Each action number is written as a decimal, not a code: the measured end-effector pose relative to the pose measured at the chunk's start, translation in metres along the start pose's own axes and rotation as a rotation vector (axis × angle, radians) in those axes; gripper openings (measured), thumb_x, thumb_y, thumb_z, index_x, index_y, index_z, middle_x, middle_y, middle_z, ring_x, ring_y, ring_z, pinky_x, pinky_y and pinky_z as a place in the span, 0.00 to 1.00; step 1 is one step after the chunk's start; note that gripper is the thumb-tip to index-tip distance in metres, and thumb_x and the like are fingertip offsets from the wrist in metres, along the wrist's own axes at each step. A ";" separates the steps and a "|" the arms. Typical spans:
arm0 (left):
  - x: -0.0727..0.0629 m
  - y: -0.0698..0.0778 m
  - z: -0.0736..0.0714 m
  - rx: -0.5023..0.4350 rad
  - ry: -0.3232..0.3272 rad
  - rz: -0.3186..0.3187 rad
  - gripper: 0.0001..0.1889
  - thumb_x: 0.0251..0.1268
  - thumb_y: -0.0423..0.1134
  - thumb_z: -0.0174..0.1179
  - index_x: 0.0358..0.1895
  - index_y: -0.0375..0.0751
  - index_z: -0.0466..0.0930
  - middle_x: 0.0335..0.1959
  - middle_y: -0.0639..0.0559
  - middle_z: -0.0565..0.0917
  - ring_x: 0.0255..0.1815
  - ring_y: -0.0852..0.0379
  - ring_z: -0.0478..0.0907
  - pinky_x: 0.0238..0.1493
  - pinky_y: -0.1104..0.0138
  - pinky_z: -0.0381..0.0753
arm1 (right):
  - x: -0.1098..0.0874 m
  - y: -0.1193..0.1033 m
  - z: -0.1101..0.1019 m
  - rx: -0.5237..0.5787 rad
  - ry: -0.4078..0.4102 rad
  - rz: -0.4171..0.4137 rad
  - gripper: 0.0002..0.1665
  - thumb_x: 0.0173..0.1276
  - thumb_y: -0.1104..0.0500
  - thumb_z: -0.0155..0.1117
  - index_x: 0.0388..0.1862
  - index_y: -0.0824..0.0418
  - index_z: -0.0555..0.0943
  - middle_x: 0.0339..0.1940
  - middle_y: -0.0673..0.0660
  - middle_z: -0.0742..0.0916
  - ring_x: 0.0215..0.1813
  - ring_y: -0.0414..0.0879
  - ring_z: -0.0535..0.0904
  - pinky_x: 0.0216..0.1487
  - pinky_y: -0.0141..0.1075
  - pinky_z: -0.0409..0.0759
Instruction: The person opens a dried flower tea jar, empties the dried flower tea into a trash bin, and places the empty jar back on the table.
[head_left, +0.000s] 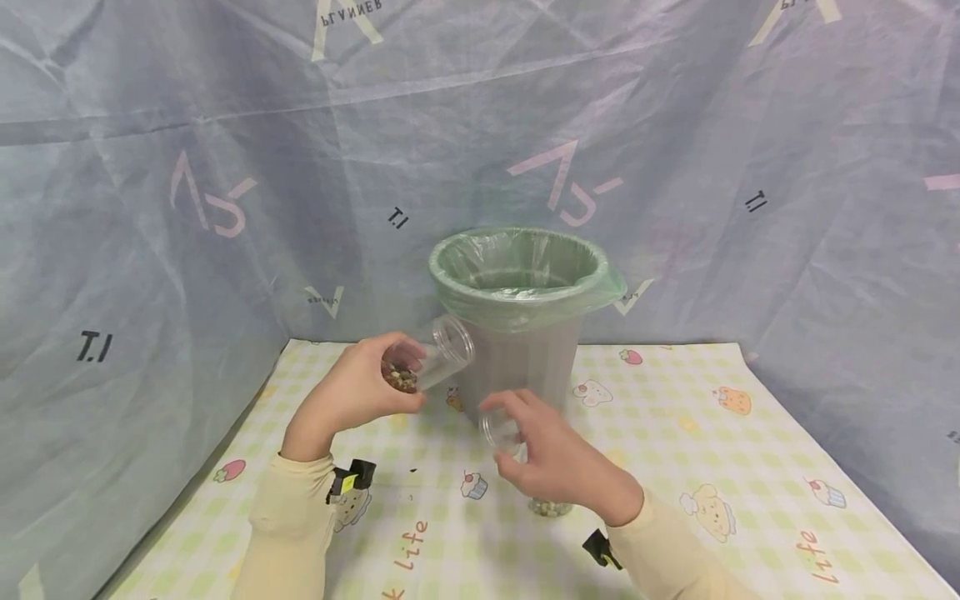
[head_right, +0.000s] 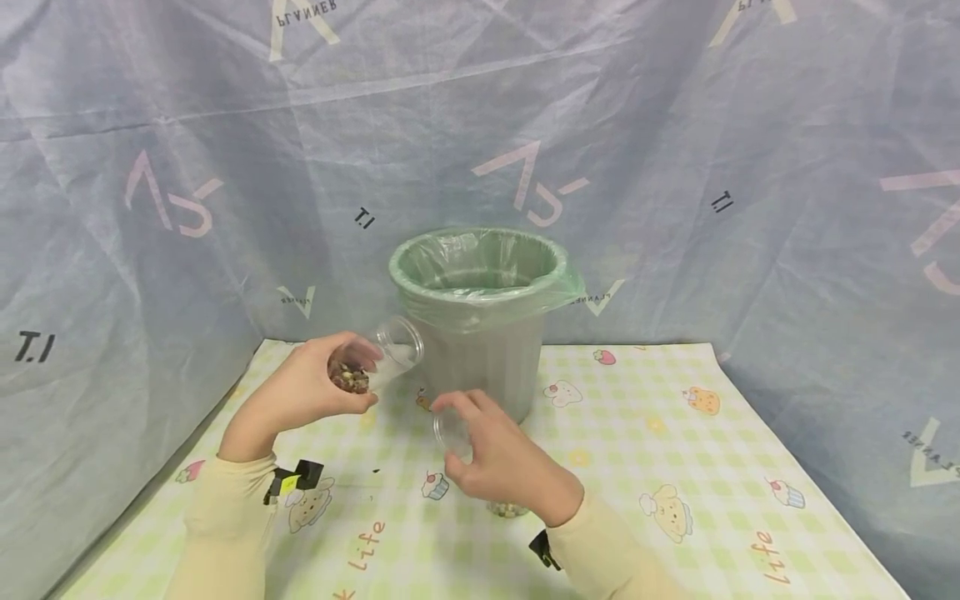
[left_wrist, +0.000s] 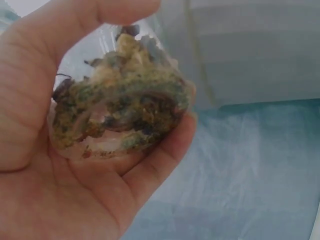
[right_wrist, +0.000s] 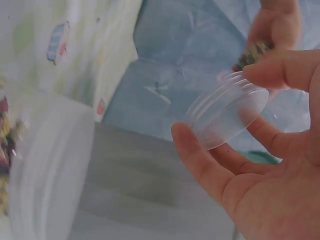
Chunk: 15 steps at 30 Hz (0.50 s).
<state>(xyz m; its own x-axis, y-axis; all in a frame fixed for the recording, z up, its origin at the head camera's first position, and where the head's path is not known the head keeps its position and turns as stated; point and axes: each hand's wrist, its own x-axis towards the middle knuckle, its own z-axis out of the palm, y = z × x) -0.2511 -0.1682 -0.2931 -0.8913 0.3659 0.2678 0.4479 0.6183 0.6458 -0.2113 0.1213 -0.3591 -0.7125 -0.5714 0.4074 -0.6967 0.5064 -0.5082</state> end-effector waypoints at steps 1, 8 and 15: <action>0.000 0.000 -0.002 -0.002 0.001 -0.005 0.27 0.52 0.40 0.76 0.58 0.51 0.81 0.50 0.54 0.86 0.47 0.56 0.83 0.48 0.58 0.82 | 0.000 -0.001 0.003 -0.020 -0.004 0.001 0.33 0.65 0.63 0.69 0.69 0.51 0.72 0.63 0.52 0.77 0.56 0.47 0.78 0.50 0.38 0.82; -0.002 -0.002 -0.009 -0.006 0.013 -0.019 0.26 0.55 0.42 0.76 0.59 0.50 0.80 0.50 0.52 0.86 0.50 0.54 0.83 0.48 0.57 0.81 | 0.001 -0.005 0.030 -0.134 -0.006 -0.015 0.33 0.65 0.61 0.68 0.70 0.52 0.75 0.63 0.55 0.77 0.62 0.48 0.76 0.59 0.44 0.80; -0.003 -0.003 -0.009 -0.009 0.018 -0.024 0.26 0.55 0.42 0.76 0.59 0.50 0.80 0.51 0.52 0.86 0.50 0.53 0.83 0.49 0.56 0.81 | -0.002 -0.006 0.055 -0.191 -0.070 -0.041 0.33 0.70 0.63 0.65 0.74 0.55 0.72 0.67 0.61 0.76 0.67 0.53 0.75 0.64 0.50 0.78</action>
<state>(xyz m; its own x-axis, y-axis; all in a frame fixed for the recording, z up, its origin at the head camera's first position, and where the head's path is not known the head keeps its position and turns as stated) -0.2506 -0.1771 -0.2892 -0.9028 0.3386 0.2651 0.4260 0.6203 0.6586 -0.2011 0.0831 -0.3986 -0.6804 -0.6340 0.3676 -0.7329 0.5913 -0.3366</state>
